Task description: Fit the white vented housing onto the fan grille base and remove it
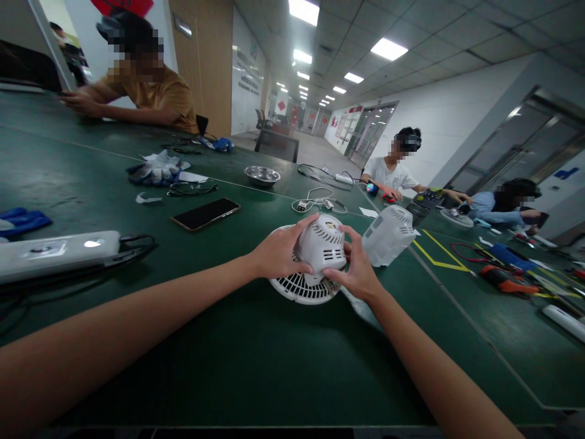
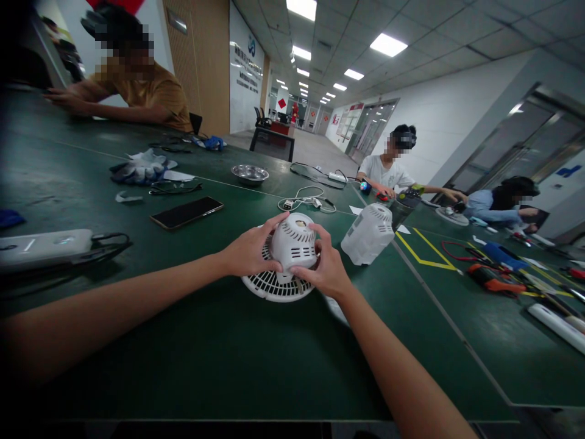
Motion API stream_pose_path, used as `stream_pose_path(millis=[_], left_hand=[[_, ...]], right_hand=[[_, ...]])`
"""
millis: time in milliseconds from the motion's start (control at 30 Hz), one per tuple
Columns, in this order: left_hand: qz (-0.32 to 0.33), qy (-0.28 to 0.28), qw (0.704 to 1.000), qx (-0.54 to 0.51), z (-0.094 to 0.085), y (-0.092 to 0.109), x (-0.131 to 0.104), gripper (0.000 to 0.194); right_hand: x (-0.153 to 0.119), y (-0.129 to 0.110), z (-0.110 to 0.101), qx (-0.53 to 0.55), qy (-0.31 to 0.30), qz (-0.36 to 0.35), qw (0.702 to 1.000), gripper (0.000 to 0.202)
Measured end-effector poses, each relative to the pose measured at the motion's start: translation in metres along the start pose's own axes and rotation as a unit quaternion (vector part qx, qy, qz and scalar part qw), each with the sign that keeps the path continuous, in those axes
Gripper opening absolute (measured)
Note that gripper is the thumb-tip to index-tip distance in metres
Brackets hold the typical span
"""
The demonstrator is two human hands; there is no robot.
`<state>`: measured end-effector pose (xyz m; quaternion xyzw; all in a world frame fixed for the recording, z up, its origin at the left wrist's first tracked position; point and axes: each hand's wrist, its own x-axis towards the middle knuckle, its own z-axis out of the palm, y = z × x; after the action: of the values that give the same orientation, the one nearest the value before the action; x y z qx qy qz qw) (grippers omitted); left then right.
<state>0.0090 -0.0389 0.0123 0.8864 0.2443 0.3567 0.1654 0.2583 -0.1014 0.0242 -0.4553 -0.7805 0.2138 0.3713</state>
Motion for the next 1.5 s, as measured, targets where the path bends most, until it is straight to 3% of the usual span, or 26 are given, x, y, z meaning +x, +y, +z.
stream_pose_path(millis=[100,233,333,433,500,600,833,1500], left_hand=[[-0.011,0.004,1.0,0.001,-0.004,0.001,0.0,0.102],[-0.041,0.004,0.999,-0.006,-0.011,-0.006,-0.004,0.074],[-0.097,0.032,0.995,0.0,-0.012,-0.018,-0.007,0.059],[-0.17,0.077,0.982,-0.004,-0.01,-0.034,-0.008,0.052],[-0.223,0.066,0.972,-0.035,-0.009,-0.043,-0.009,0.051],[-0.238,0.034,0.968,-0.065,-0.008,-0.053,-0.009,0.053],[-0.229,0.015,0.972,-0.052,-0.006,-0.06,-0.008,0.056],[-0.217,0.029,0.975,-0.044,-0.005,-0.059,-0.009,0.052]], right_hand=[[0.001,-0.001,0.001,-0.065,0.038,0.002,0.997,0.101],[0.003,0.005,-0.003,-0.093,0.077,-0.009,0.993,0.084],[0.005,0.014,-0.006,-0.058,0.1,0.02,0.993,0.079],[0.006,0.02,-0.007,-0.041,0.08,0.047,0.995,0.086],[0.006,0.021,-0.007,-0.063,0.058,0.053,0.995,0.099],[0.005,0.019,-0.006,-0.091,0.043,0.046,0.994,0.11],[0.005,0.019,-0.006,-0.076,0.036,0.05,0.995,0.106],[0.006,0.02,-0.006,-0.074,0.036,0.045,0.996,0.104]])
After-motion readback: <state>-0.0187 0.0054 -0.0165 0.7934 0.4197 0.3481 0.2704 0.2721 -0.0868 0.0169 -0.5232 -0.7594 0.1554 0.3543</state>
